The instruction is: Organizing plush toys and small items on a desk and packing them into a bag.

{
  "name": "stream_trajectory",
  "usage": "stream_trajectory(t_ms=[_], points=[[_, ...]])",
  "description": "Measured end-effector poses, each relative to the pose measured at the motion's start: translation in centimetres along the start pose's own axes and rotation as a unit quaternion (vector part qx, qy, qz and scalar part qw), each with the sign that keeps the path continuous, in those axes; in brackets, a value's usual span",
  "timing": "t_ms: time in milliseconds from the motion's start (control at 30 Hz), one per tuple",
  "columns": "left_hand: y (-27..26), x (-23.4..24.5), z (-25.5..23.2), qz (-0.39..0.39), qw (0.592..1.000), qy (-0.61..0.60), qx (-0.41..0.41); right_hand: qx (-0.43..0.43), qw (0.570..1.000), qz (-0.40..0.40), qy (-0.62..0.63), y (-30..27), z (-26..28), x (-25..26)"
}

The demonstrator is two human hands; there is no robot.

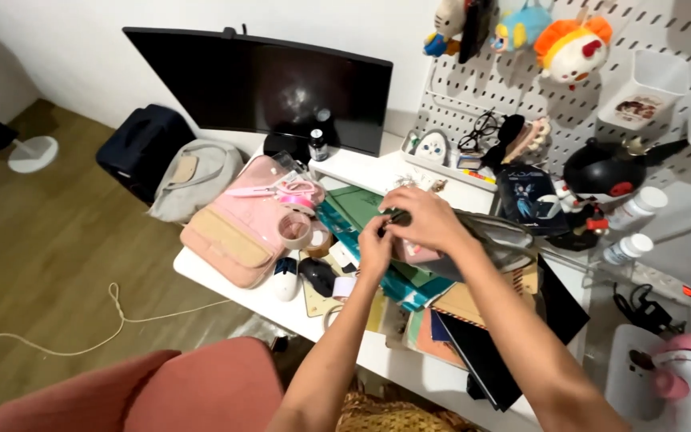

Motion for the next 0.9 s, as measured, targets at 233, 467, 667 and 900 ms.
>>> stream_trajectory(t_ms=[233,467,667,900], points=[[-0.9,0.5,0.0,-0.011,0.999,-0.036,0.002,0.046,0.97,-0.031,-0.236,1.1,-0.1,-3.7],[-1.2,1.4,-1.0,-0.038,0.996,-0.065,0.046,0.068,0.949,0.064,-0.302,2.7,-2.7,-6.0],[-1.3,1.9,-0.5,-0.033,0.994,-0.088,0.064,0.187,0.913,0.043,-0.361,1.5,-0.4,-3.7],[-1.9,2.1,0.8,-0.037,0.995,-0.067,0.071,0.298,0.915,-0.012,-0.272,0.5,-0.7,-3.3]])
Point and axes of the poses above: each hand's wrist, its own y-axis towards the middle knuckle, its own x-axis out of the back of the hand, z = x × y, the point moved 1 cm from there along y, towards the middle knuckle, and after that the axes turned 15 degrees about -x, right-handed, at the moved point
